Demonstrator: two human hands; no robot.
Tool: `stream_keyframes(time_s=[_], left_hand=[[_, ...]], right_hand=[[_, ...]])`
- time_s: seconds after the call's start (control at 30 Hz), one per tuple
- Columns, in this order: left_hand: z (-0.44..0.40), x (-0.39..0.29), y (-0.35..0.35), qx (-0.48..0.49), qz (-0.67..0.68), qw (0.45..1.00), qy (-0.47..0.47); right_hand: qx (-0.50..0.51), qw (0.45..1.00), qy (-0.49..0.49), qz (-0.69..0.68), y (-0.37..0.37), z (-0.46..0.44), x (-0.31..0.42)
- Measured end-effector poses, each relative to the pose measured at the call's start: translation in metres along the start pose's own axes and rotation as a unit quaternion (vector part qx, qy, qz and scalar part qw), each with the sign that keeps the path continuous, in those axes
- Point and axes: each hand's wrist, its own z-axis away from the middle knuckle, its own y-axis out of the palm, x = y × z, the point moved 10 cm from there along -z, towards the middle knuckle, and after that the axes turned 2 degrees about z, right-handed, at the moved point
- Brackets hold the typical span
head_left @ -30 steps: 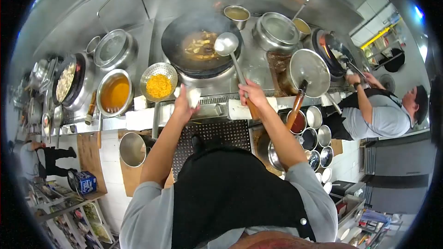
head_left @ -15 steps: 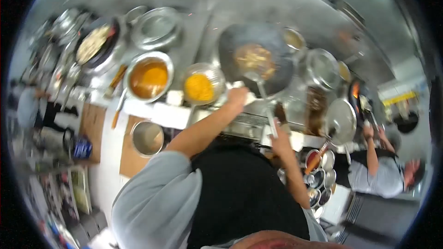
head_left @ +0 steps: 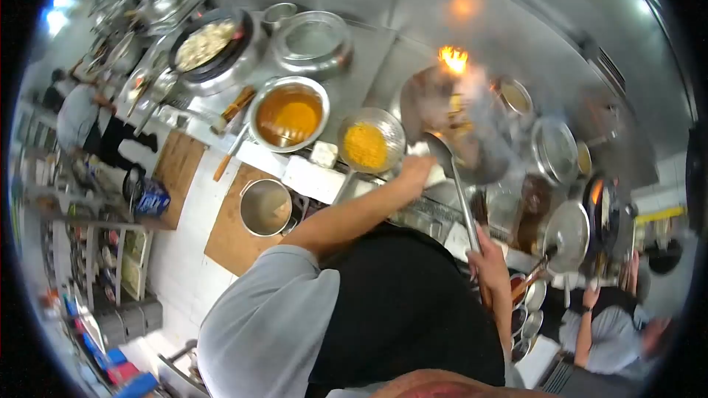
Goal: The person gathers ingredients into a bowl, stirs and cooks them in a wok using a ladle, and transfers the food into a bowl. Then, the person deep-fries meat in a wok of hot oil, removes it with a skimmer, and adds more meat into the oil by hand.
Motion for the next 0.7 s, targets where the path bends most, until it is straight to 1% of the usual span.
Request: stream_keyframes(time_s=[0.03, 0.07, 0.1, 0.13, 0.17, 0.2, 0.23, 0.3, 0.33, 0.37, 0.4, 0.47, 0.53, 0.57, 0.6, 0.63, 0.67, 0.7], left_hand=[[-0.036, 0.002, 0.008, 0.029, -0.209, 0.947, 0.241], [-0.020, 0.003, 0.011, 0.017, -0.034, 0.998, -0.043], [-0.056, 0.048, 0.007, 0.048, -0.045, 0.997, -0.051], [-0.024, 0.033, 0.007, 0.097, 0.058, 0.992, -0.052], [0.003, 0.026, 0.005, 0.108, 0.168, 0.978, -0.058], [0.008, 0.031, -0.017, 0.079, 0.116, 0.990, -0.011], [0.021, 0.047, -0.039, 0.002, 0.156, 0.987, -0.041], [0.041, 0.056, -0.056, -0.013, 0.066, 0.995, -0.079], [0.038, 0.051, -0.045, -0.006, 0.097, 0.993, -0.064], [0.031, 0.040, -0.034, -0.002, 0.126, 0.991, -0.047], [0.018, 0.022, -0.017, -0.011, 0.150, 0.988, -0.035], [-0.028, 0.021, 0.004, 0.011, 0.138, 0.990, -0.026], [-0.034, 0.024, 0.007, 0.008, 0.137, 0.990, -0.026], [-0.015, 0.015, 0.003, -0.019, 0.158, 0.986, -0.052], [0.003, 0.017, -0.003, -0.046, 0.177, 0.980, -0.078], [0.018, 0.033, -0.017, -0.023, 0.176, 0.977, -0.119], [0.038, 0.049, -0.036, 0.000, 0.174, 0.972, -0.158], [0.063, 0.043, -0.052, -0.027, 0.092, 0.978, -0.183]], right_hand=[[-0.027, 0.997, 0.006, 0.075, -0.005, -0.007, 0.017], [-0.093, 0.966, -0.079, 0.227, -0.016, -0.036, -0.013], [-0.106, 0.972, -0.114, 0.175, -0.018, -0.043, 0.015], [-0.153, 0.968, -0.124, 0.157, -0.026, -0.061, -0.002], [-0.193, 0.955, -0.095, 0.204, -0.035, -0.074, -0.010], [-0.213, 0.945, -0.054, 0.242, -0.041, -0.079, -0.008], [-0.251, 0.938, -0.065, 0.230, -0.046, -0.076, -0.009], [-0.280, 0.935, -0.136, 0.173, -0.050, -0.057, 0.002], [-0.248, 0.948, -0.094, 0.176, -0.047, -0.051, -0.009], [-0.231, 0.952, -0.095, 0.177, -0.046, -0.044, -0.011], [-0.218, 0.959, -0.098, 0.151, -0.044, -0.034, -0.005], [-0.196, 0.968, -0.095, 0.122, -0.042, -0.031, -0.008], [-0.144, 0.976, -0.068, 0.152, -0.044, -0.043, -0.025], [-0.134, 0.976, -0.067, 0.156, -0.055, -0.051, -0.026], [-0.117, 0.971, -0.069, 0.197, -0.064, -0.060, -0.025], [-0.102, 0.965, -0.069, 0.234, -0.071, -0.071, -0.023], [0.001, 0.965, 0.037, 0.261, -0.079, -0.086, -0.010], [-0.023, 0.946, -0.036, 0.321, -0.093, -0.118, -0.010]])
